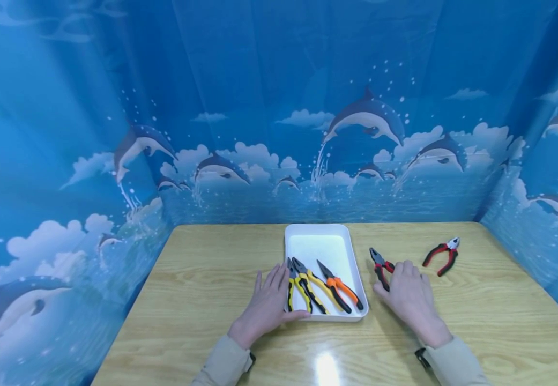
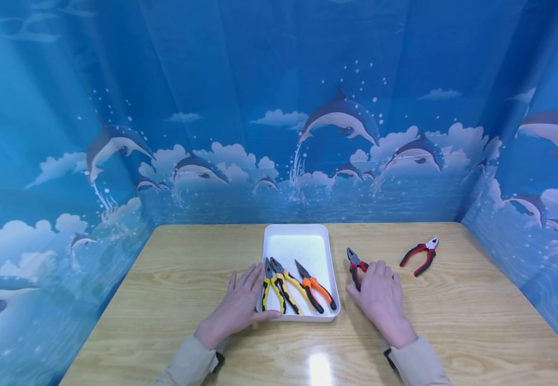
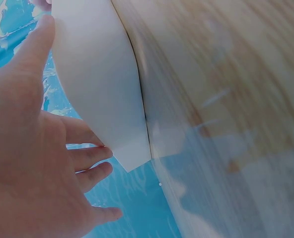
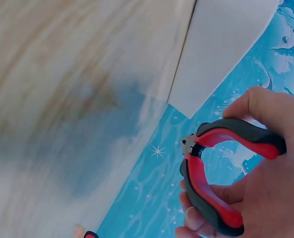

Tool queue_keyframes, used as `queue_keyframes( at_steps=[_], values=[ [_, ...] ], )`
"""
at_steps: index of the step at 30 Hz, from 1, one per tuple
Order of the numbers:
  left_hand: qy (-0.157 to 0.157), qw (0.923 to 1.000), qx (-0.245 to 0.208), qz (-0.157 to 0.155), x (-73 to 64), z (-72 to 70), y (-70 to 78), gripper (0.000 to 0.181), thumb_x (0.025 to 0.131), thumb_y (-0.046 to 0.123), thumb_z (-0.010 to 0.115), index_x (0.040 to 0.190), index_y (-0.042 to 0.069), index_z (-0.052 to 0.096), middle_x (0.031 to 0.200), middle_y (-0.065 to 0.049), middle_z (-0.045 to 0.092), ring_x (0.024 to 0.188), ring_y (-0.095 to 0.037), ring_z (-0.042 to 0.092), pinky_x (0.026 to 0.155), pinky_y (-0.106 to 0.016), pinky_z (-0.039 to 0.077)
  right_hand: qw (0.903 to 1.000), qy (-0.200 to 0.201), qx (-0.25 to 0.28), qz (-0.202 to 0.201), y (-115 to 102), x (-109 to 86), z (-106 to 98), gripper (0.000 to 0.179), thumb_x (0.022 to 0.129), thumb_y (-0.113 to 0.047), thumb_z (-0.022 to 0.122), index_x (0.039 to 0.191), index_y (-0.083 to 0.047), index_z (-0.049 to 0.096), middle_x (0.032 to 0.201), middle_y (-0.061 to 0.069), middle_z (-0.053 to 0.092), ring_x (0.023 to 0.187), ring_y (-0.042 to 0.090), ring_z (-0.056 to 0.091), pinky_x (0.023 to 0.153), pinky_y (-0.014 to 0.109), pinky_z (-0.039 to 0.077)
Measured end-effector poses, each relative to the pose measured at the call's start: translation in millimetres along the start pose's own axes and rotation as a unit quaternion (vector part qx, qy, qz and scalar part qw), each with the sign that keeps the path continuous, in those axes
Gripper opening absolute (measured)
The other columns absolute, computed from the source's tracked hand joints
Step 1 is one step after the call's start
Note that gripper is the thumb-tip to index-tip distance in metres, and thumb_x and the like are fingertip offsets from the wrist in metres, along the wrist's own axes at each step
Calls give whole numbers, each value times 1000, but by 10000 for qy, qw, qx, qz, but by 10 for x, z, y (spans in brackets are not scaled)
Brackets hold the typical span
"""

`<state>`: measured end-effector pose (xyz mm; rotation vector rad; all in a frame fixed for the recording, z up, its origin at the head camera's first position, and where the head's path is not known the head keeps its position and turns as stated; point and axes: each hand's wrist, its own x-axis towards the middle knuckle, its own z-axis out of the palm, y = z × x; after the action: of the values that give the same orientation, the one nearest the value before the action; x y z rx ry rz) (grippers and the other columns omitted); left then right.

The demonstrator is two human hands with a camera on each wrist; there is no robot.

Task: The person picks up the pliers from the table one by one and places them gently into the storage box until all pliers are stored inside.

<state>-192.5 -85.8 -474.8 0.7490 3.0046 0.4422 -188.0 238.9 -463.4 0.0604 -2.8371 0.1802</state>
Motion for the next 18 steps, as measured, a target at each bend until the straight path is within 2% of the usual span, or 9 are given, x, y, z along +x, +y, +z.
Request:
queue_keyframes(
  at_steps=[11, 18],
  values=[
    [91, 9999, 77, 53, -2, 1, 5, 112, 86, 76, 57, 157, -5, 25, 166, -22, 19, 152, -40, 21, 119, -68, 14, 9987, 467, 181, -101, -35, 18, -29, 51, 83, -38, 75, 81, 4, 46, 78, 15, 42, 64, 28, 40, 55, 37, 31],
    [74, 9999, 64, 53, -7, -11, 11, 112, 86, 75, 57, 157, -5, 26, 166, -22, 19, 152, -41, 20, 120, -68, 12, 9994, 323, 134, -29, -93, 65, -76, 52, 86, -39, 74, 83, 6, 48, 79, 16, 44, 65, 29, 42, 56, 39, 34]
  ],
)
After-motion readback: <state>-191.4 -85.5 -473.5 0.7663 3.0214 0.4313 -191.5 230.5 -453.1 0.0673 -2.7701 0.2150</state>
